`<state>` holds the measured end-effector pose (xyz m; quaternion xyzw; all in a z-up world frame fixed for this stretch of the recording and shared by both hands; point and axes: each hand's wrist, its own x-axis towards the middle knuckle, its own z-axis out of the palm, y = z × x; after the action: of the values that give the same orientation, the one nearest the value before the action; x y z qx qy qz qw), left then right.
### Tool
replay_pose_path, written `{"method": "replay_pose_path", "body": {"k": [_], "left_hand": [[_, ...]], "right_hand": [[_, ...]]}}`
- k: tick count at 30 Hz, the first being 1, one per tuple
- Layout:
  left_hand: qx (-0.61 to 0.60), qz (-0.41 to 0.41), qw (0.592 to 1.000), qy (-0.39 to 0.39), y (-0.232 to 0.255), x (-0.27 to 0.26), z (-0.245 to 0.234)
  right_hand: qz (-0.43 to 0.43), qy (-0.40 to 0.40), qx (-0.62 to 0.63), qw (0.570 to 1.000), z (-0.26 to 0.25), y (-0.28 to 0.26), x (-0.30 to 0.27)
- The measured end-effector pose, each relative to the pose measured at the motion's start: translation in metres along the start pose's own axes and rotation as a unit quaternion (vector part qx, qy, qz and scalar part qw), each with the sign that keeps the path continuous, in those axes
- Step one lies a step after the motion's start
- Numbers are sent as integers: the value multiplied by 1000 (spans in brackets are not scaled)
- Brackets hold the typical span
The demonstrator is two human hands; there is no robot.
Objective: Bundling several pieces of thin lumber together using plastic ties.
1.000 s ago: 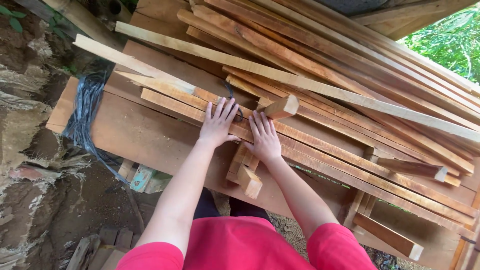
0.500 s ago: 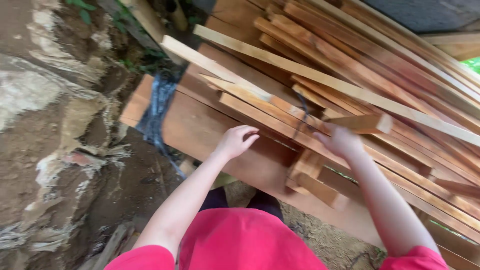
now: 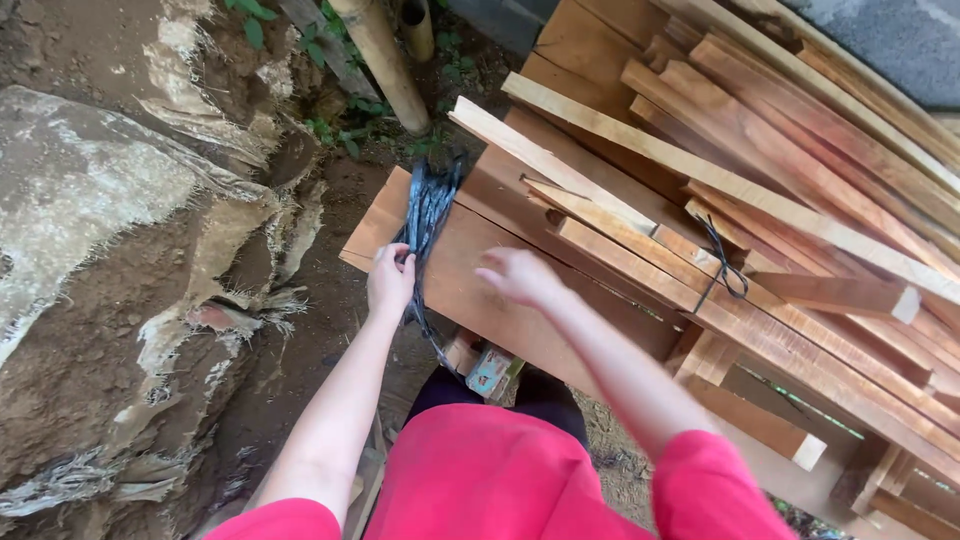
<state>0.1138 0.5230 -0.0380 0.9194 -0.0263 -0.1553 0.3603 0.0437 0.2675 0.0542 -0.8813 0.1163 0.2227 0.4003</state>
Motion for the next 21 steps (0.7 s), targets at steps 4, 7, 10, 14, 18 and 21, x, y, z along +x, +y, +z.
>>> {"method": "replay_pose_path", "body": {"k": [4, 7, 10, 14, 18, 21], "left_hand": [[-16, -8, 1000, -5, -14, 8, 12], [-32, -30, 999, -31, -22, 10, 20], [-48, -19, 998, -29, -31, 10, 23], [-57, -7, 997, -43, -40, 11, 22], [-67, -23, 996, -48, -70, 16, 46], [-79, -45, 994, -67, -70, 16, 44]], "right_hand": [[7, 16, 112, 994, 109, 16, 61], [65, 51, 133, 988, 158, 24, 85], [125, 77, 269, 952, 185, 35, 105], [177, 103, 316, 926, 196, 48, 123], [203, 106, 355, 906, 205, 53, 130], [235, 86, 222, 943, 189, 32, 121]]}}
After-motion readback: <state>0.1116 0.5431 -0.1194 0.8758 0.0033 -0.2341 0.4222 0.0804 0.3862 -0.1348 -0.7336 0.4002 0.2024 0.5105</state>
